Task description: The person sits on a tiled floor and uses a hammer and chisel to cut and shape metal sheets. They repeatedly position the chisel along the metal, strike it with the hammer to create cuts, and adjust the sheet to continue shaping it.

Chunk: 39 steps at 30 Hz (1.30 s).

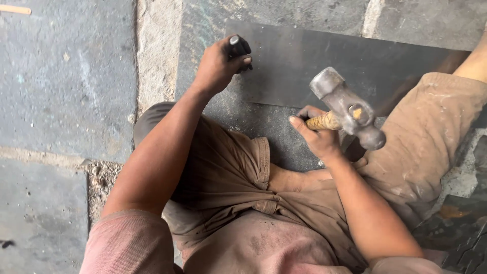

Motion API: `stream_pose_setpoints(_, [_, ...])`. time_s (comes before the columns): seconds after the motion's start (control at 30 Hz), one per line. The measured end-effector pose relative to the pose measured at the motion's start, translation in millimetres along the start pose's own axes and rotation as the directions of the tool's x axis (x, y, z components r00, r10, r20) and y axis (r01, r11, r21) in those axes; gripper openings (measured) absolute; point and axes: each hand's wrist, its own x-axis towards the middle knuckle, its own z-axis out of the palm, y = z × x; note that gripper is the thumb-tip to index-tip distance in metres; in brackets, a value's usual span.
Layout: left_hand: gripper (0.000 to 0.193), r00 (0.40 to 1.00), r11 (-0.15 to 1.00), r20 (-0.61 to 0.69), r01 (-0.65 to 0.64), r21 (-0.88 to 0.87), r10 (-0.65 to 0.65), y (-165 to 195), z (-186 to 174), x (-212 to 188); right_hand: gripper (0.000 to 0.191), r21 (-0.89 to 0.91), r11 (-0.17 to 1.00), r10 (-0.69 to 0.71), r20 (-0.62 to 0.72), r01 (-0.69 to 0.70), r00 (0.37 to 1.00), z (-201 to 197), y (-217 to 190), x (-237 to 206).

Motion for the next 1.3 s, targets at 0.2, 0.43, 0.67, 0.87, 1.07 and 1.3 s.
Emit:
stream_pose_setpoints(0.2, [0.019, 1.000, 0.999, 0.006, -0.025, -0.039, 0.025, -9.8, 10.1, 0.5, 0.029, -0.079, 0.997, -0.013, -0.025, 0.011, 1.000, -14.5, 19.1, 0.9])
stream_pose_setpoints(0.43, [0.027, 0.988, 0.985, 0.000, 0.154, -0.082, -0.154, -19.3, 15.4, 7.2, 0.032, -0.089, 0.994, 0.061, -0.001, -0.061, 0.998, -9.4, 2.0, 1.8])
stream_pose_setpoints(0.67, [0.032, 0.967, 0.940, 0.057, 0.255, -0.227, -0.248, -23.3, 12.5, 6.8, 0.027, -0.013, 0.996, 0.090, -0.005, -0.090, 0.996, -9.2, -9.1, -2.1])
stream_pose_setpoints(0.87, [0.034, 0.960, 0.891, 0.079, 0.279, -0.358, -0.269, -20.4, 12.5, 6.9, 0.024, 0.113, 0.993, 0.046, -0.021, -0.044, 0.999, -11.9, -11.8, -4.2])
stream_pose_setpoints(1.07, [0.032, 0.963, 0.914, 0.066, 0.270, -0.303, -0.262, -20.9, 11.8, 6.8, 0.022, 0.263, 0.964, 0.045, -0.040, -0.033, 0.998, -13.7, -24.4, -5.3])
stream_pose_setpoints(1.3, [0.022, 0.994, 0.982, -0.019, 0.105, 0.155, -0.104, -14.9, 19.7, 6.3, 0.010, 0.334, 0.941, -0.018, -0.108, 0.053, 0.994, -23.0, -53.7, -12.7])
